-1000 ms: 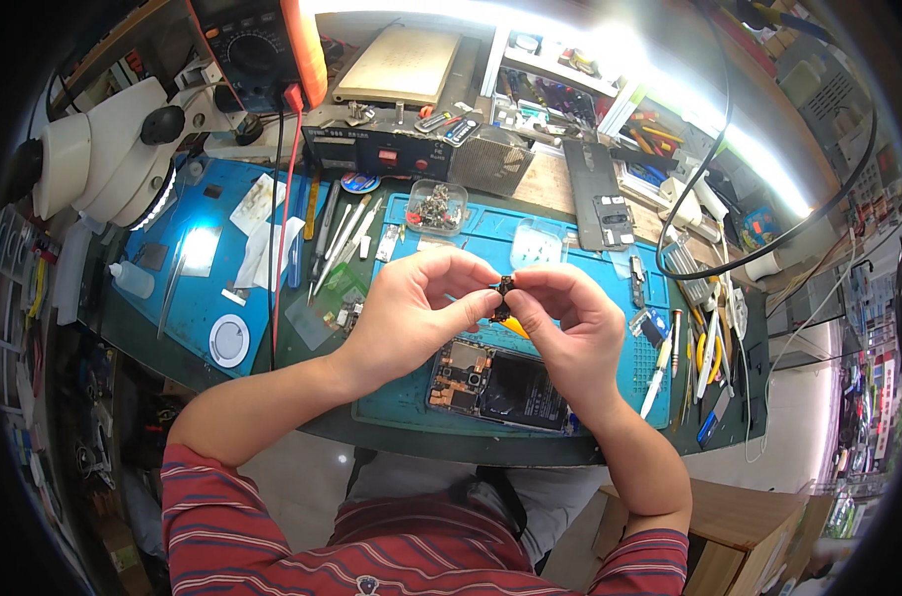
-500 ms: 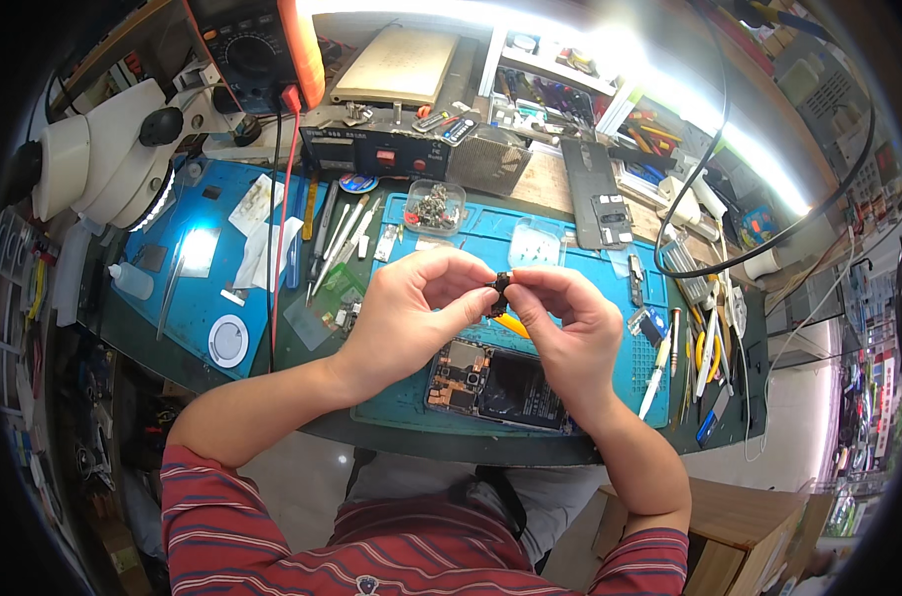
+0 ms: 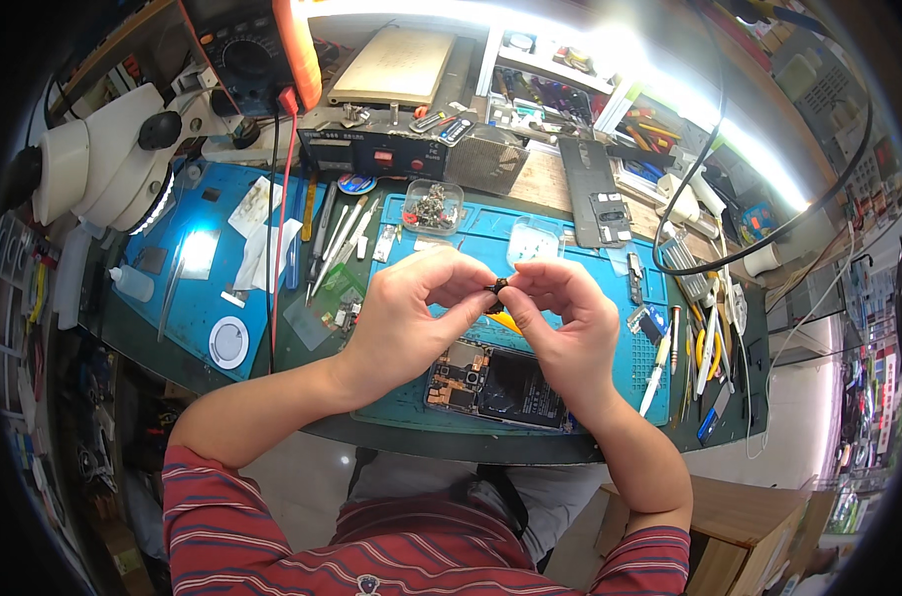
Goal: The person cleans a small electronic component with a brush, then uses multimeter probes to test it. They handle a ribbon cable and a disassembled mobile phone, place the component in a vise, and apply flux with a syringe while using a hot air gun.
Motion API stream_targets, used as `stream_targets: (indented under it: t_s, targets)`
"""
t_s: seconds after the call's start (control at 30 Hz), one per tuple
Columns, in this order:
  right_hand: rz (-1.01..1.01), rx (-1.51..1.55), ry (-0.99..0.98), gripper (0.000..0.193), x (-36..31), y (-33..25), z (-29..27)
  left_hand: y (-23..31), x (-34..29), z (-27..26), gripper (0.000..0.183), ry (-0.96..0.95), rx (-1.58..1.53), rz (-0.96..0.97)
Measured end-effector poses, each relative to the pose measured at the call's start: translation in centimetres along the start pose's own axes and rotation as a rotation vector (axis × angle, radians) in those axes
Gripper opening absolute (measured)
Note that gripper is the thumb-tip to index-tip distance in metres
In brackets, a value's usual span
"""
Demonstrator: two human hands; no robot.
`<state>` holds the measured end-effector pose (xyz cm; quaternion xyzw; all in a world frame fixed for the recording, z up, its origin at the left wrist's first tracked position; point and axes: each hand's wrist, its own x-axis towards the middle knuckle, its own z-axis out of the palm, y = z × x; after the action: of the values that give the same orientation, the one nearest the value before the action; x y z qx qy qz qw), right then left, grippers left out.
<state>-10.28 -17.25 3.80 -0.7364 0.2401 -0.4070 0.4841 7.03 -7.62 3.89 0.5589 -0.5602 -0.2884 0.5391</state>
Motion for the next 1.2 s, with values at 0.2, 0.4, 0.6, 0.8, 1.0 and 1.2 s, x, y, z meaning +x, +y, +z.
stream_targets:
  t_s: [0.2, 0.4, 0.6, 0.8, 1.0, 1.2]
  targets:
    - [-0.115, -0.085, -0.012, 0.023, 0.0, -0.1, 0.0, -1.3, -0.2, 0.9, 0.020, 0.081, -0.301, -0.027]
    - [-0.166, -0.183, -0.041, 0.018, 0.2, -0.9, -0.2, -0.3, -0.2, 0.5, 0.027, 0.028, -0.363, -0.052]
    - [-0.348, -0.299, 0.018, 0.024, 0.2, -0.5, -0.2, -0.9, 0.0, 0.5, 0.019, 0.101, -0.148, 0.174]
    - [-0.409, -0.351, 0.034, 0.027, 0.3, -0.7, -0.2, -0.9, 0.1, 0.6, 0.014, 0.095, -0.275, 0.083]
    - [-0.545, -0.474, 0.019, 0.033, 0.7, -0.9, -0.8, -1.1, 0.4, 0.5, 0.015, 0.069, -0.225, 0.158]
    - [-0.596, -0.526, 0.016, 0.039, 1.0, -0.8, -1.1, -0.7, 0.8, -0.2, 0.021, 0.034, -0.032, 0.252]
